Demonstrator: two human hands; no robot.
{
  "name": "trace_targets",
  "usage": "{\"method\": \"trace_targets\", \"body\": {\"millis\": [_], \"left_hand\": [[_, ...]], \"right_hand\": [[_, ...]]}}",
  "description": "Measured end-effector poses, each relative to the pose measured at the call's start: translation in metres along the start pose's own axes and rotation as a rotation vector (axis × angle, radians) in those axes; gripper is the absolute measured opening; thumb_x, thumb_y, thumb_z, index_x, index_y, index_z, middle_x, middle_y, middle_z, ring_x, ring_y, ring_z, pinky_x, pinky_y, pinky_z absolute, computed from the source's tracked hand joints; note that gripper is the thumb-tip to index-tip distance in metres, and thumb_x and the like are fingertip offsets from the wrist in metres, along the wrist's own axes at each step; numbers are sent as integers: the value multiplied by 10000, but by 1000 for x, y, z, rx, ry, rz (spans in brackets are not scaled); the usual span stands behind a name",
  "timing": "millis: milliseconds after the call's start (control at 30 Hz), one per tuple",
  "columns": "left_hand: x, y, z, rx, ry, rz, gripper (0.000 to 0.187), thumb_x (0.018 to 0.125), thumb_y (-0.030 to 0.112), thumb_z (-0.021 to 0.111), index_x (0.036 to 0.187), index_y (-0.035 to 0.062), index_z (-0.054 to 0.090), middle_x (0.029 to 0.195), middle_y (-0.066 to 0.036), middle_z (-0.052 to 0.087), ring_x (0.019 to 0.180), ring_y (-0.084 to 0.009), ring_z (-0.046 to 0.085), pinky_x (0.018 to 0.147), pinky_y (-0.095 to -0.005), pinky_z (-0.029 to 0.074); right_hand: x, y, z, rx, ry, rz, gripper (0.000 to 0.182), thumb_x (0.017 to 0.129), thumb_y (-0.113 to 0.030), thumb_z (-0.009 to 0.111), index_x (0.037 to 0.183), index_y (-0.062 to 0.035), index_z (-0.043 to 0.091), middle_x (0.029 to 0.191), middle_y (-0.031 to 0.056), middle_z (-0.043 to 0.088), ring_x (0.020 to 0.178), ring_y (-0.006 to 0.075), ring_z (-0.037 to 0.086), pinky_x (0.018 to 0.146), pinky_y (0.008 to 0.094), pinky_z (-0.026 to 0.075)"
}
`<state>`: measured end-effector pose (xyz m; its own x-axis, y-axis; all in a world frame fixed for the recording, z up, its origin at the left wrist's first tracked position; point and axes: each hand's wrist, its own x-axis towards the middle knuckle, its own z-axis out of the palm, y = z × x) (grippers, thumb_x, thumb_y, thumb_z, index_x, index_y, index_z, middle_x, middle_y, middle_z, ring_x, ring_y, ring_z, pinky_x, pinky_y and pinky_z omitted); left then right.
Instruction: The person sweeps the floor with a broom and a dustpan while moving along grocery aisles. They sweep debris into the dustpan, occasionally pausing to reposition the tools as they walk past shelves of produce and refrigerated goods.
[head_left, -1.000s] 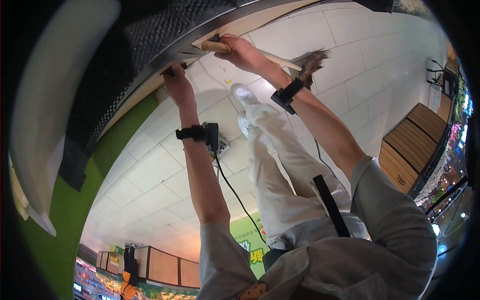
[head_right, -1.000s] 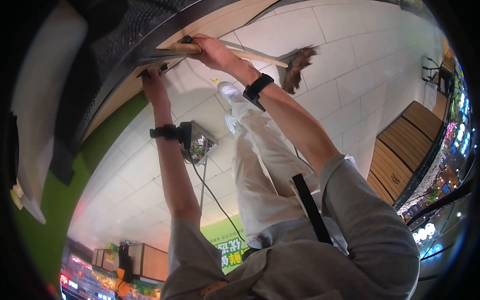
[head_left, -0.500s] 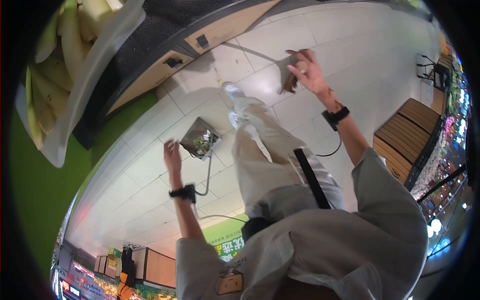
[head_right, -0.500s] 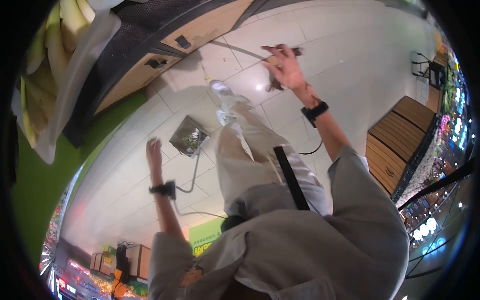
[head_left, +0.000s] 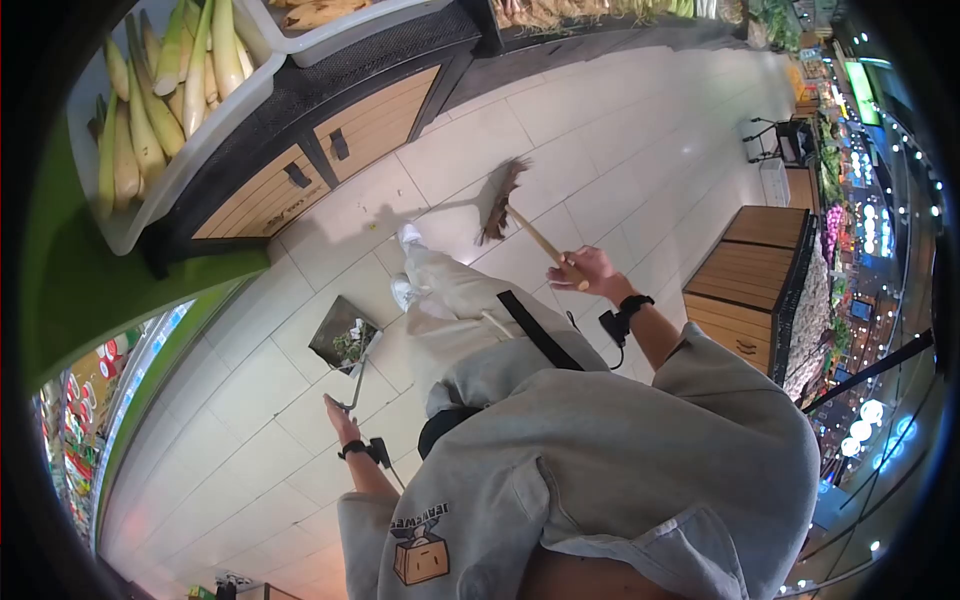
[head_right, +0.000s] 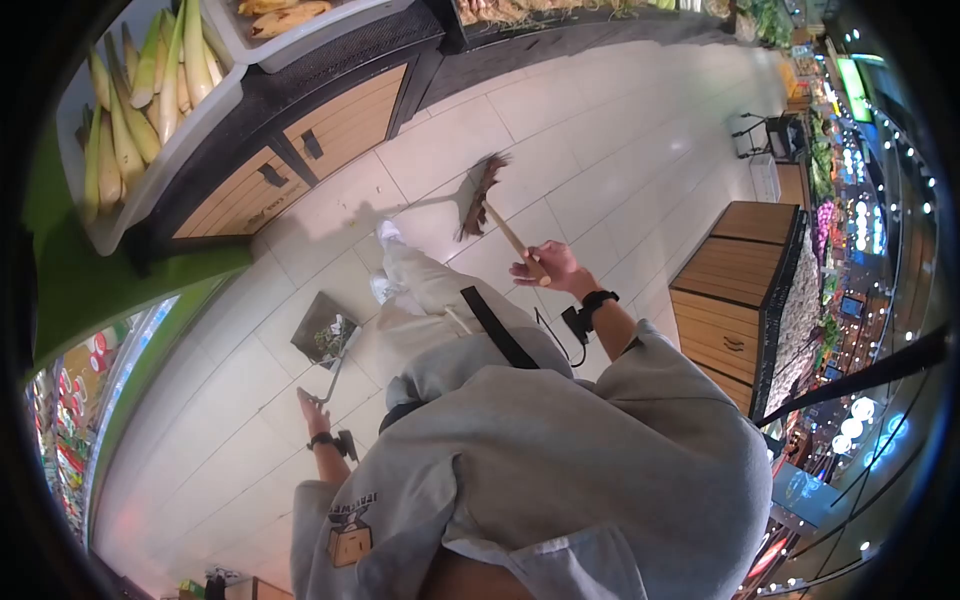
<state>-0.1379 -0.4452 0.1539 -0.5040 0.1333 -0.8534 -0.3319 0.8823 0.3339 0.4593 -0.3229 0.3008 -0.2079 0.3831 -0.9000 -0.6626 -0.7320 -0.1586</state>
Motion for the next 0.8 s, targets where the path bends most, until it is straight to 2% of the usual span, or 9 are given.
{"method": "trace_targets", "body": {"millis": [100,167,233,400,467,600,667,733,800], "left_hand": [[51,-30,23,222,109,217,506,784,404,575,1021,-36,494,967,-131,534,873,-213,483,794,-332,374],[52,-28,36,190,167,285,411,770,345,601,923,-25,506,879,-105,541,785,-197,484,723,-330,383],[52,-33,46,118,270,409,279,780,258,604,708,5,510,625,-40,505,544,-152,434,521,-319,360],[-17,-18,48,9,317,389,376,809,261,583,551,59,398,492,9,378,451,-105,317,430,-301,262],[-36,-29,31,7,353,429,387,812,262,583,544,63,387,490,16,362,451,-97,306,423,-300,246],[-81,-65,-1,-2,399,458,397,815,251,586,531,84,365,496,40,334,449,-70,272,407,-283,196],[-98,-68,-3,-81,419,449,378,816,226,573,532,97,360,495,43,338,448,-60,264,404,-265,183],[-124,-69,-13,-83,451,449,368,818,209,562,533,105,354,494,43,339,448,-53,262,402,-254,177],[-130,-80,-8,-97,422,430,366,808,217,549,529,47,384,481,-1,370,443,-105,306,410,-301,231]], "right_hand": [[15,11,-18,45,204,-10,32,884,-64,410,900,-68,438,766,101,483,682,227,549,633,317,486],[20,-5,-41,155,192,-17,37,867,-37,452,880,-57,423,711,79,470,560,123,472,464,209,406],[13,-25,-40,19,208,-18,44,862,-35,462,884,-42,425,697,62,460,522,89,431,422,191,358],[17,-70,-64,-256,221,-10,23,813,-2,510,813,8,489,643,48,467,487,69,427,404,190,340],[38,-89,-40,-705,460,-21,157,774,-85,571,647,-5,526,553,43,483,442,75,415,384,217,336],[131,-134,-53,-1185,366,77,173,671,-139,611,538,-41,559,495,75,529,413,153,467,395,288,378],[178,-120,-26,-2635,-141,-243,128,569,-150,608,474,-70,574,501,120,558,456,253,531,424,369,408],[223,-81,-34,-2744,-424,-782,54,479,-123,609,485,-82,574,506,114,549,465,274,542,415,386,398],[213,-38,-10,-2719,-470,-879,103,489,-176,611,510,-75,604,507,126,555,470,290,552,438,398,416]]}}
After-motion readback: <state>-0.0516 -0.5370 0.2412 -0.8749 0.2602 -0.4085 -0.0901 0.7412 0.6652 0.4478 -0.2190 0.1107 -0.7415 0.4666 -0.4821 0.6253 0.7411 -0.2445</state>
